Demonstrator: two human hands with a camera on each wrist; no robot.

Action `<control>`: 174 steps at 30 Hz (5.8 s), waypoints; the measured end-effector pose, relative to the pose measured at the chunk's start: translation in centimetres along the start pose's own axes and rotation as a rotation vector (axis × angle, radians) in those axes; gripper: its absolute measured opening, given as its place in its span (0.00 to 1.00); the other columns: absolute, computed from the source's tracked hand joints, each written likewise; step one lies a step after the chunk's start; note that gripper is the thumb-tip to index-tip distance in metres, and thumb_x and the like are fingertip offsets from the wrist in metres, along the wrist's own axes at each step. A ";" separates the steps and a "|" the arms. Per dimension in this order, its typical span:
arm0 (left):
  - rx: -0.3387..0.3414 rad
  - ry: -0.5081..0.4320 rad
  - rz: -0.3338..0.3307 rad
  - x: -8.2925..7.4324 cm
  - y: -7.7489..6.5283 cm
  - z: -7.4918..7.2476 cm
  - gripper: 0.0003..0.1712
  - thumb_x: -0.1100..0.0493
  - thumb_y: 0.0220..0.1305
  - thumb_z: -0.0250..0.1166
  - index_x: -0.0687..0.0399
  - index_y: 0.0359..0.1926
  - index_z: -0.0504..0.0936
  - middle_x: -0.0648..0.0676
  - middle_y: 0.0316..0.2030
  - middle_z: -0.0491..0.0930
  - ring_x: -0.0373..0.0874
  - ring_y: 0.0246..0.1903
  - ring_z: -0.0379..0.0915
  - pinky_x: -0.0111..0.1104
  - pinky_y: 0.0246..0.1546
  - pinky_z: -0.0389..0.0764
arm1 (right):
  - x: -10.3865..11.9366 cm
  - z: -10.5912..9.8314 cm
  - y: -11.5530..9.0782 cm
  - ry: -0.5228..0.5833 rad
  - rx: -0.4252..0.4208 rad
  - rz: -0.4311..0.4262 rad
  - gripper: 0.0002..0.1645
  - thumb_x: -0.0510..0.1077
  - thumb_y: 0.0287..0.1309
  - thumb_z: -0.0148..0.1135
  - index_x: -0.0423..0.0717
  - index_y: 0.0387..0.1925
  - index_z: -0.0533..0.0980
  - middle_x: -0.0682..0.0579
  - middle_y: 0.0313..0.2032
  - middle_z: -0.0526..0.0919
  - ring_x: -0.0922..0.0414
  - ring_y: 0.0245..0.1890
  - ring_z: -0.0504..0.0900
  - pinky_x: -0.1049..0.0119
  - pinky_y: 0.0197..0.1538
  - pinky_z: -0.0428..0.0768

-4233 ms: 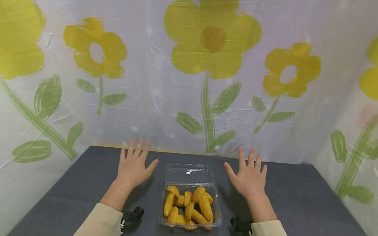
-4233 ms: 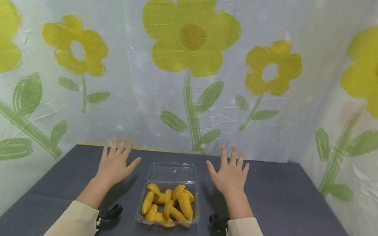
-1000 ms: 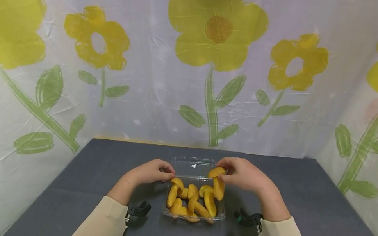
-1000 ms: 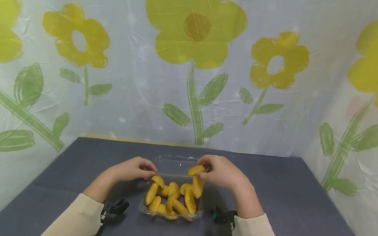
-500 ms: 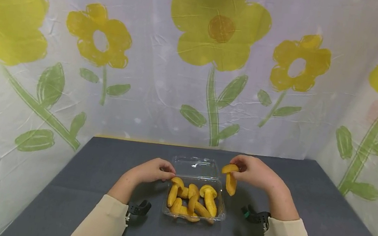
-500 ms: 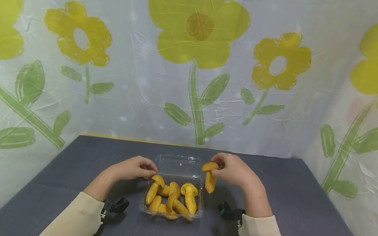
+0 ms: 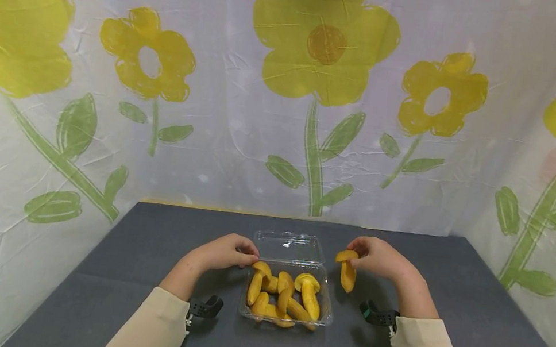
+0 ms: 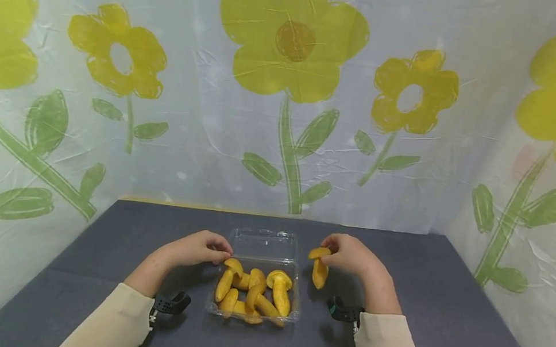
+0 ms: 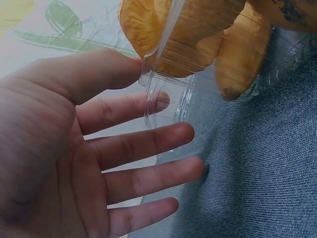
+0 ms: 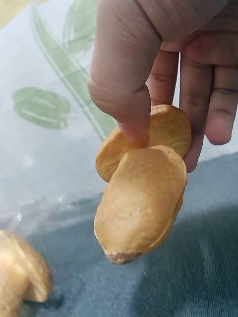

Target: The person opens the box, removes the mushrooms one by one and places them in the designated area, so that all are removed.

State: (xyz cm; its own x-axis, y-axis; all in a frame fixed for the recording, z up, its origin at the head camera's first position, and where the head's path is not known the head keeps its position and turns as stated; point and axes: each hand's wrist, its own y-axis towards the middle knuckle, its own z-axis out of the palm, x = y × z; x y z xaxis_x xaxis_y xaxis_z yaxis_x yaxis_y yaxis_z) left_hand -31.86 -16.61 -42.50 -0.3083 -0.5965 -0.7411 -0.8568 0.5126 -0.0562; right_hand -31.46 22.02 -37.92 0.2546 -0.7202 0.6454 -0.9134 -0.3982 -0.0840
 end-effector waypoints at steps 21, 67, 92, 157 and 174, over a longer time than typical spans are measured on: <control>0.000 -0.015 0.009 -0.1 -0.1 -0.1 0.12 0.53 0.74 0.64 0.54 0.50 0.87 0.47 0.40 0.84 0.50 0.40 0.80 0.43 0.43 0.80 | -1.3 2.9 2.0 -0.107 0.011 0.056 0.19 0.37 0.60 0.70 0.37 0.53 0.79 0.45 0.45 0.83 0.51 0.40 0.82 0.52 0.44 0.81; -0.001 -0.026 -0.012 0.0 0.0 0.1 0.12 0.52 0.75 0.64 0.53 0.50 0.87 0.47 0.40 0.83 0.49 0.39 0.80 0.42 0.42 0.80 | 9.3 5.8 -0.6 -0.193 0.198 -0.333 0.21 0.42 0.62 0.73 0.46 0.56 0.81 0.53 0.43 0.81 0.57 0.35 0.76 0.60 0.38 0.76; 0.003 -0.029 0.003 0.2 0.0 0.0 0.13 0.51 0.74 0.64 0.53 0.50 0.86 0.47 0.40 0.83 0.49 0.39 0.80 0.43 0.43 0.80 | 9.6 7.2 -0.7 -0.212 0.270 -0.321 0.15 0.36 0.60 0.68 0.49 0.49 0.84 0.61 0.29 0.79 0.63 0.25 0.74 0.65 0.31 0.74; 0.007 -0.035 0.001 -0.3 -0.2 -0.2 0.13 0.54 0.75 0.64 0.57 0.50 0.86 0.49 0.40 0.83 0.50 0.39 0.81 0.45 0.44 0.81 | -2.5 -3.9 -2.8 0.033 0.005 0.067 0.15 0.39 0.68 0.64 0.32 0.50 0.77 0.45 0.43 0.84 0.45 0.42 0.80 0.49 0.47 0.79; 0.006 -0.050 0.004 -0.1 0.0 -0.1 0.12 0.54 0.75 0.64 0.57 0.50 0.86 0.49 0.39 0.83 0.49 0.38 0.80 0.45 0.43 0.81 | -6.1 -2.7 -1.2 0.083 0.055 0.112 0.15 0.33 0.68 0.60 0.30 0.53 0.76 0.42 0.47 0.83 0.48 0.44 0.80 0.51 0.50 0.79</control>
State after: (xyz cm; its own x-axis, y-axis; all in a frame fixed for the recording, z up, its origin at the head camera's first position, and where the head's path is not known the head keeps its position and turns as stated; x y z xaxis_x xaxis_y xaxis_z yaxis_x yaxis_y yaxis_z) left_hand -31.89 -16.63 -42.39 -0.2906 -0.5631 -0.7736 -0.8532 0.5185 -0.0569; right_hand -32.79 28.43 -39.72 0.1227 -0.7132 0.6902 -0.9155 -0.3499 -0.1988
